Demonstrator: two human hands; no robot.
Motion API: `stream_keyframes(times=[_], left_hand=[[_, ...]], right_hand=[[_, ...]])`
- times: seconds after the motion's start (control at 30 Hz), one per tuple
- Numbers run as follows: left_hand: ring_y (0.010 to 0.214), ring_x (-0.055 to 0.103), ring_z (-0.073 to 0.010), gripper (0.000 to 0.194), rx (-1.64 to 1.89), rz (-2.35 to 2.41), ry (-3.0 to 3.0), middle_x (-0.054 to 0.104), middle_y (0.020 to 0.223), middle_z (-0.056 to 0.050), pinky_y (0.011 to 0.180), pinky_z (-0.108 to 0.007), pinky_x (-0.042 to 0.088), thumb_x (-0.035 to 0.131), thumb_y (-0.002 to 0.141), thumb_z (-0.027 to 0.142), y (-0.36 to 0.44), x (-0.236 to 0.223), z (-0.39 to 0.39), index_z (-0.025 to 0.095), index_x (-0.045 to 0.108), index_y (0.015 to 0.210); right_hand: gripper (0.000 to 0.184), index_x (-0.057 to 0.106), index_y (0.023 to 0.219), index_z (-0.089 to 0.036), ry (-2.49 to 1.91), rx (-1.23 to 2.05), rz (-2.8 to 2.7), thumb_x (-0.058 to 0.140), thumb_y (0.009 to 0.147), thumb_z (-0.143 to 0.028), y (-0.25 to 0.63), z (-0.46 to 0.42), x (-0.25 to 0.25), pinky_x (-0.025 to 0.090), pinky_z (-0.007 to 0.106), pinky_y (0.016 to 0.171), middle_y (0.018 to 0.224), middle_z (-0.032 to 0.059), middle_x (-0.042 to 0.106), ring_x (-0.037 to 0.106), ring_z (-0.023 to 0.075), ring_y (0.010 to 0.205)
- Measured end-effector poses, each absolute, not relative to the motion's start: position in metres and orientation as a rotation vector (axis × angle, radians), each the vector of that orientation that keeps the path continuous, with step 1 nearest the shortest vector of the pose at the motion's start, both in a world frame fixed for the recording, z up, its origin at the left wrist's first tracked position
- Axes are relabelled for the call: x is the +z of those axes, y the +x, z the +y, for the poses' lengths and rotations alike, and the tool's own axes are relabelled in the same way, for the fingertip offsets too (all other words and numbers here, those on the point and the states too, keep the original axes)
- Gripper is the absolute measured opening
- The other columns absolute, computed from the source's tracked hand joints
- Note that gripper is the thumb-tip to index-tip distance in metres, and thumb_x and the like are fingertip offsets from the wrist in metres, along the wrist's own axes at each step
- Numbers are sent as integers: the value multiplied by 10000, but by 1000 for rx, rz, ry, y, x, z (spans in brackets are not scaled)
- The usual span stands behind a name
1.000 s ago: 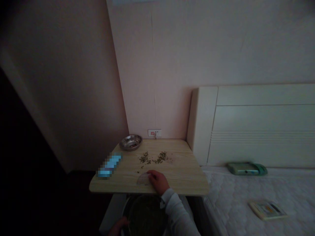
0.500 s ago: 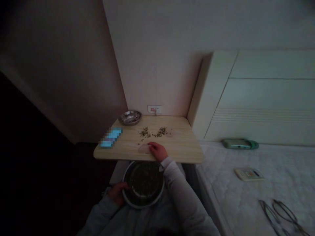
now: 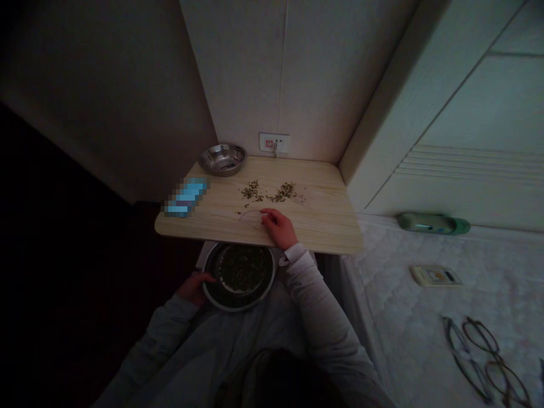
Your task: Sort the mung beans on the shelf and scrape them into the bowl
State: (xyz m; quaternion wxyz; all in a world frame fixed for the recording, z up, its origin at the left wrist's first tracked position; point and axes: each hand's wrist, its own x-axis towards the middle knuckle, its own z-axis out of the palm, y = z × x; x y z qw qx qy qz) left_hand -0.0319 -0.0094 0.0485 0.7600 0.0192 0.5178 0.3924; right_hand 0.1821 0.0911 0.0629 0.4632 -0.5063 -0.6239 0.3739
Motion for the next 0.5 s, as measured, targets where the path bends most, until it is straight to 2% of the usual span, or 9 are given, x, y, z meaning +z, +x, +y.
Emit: stream_keyframes(times=[0.17, 0.27, 0.5], left_hand=[[765, 623, -246, 270, 817, 1100, -10, 669, 601, -89, 752, -373, 459, 437, 503, 2, -31, 39, -2, 67, 642, 667], [691, 630, -247, 144, 742, 1174, -11, 648, 532, -102, 722, -365, 467, 473, 545, 56, -36, 35, 4, 83, 615, 538], [599, 623, -217, 167, 704, 1241, -15, 632, 489, -78, 697, -332, 455, 466, 595, 87, -34, 37, 17, 101, 602, 499]], right_hand=[[291, 552, 927, -177, -1262, 1006, -1397, 484, 718, -368, 182, 88, 67, 404, 238, 613, 651, -17, 566, 516, 108, 631], [286, 545, 931, -182, -1269, 1052, -1375, 475, 727, -370, 182, 86, 70, 405, 238, 608, 663, -12, 571, 524, 112, 639], [275, 549, 923, -180, -1314, 1098, -1294, 499, 721, -360, 183, 82, 75, 410, 248, 626, 669, -5, 574, 527, 117, 649]])
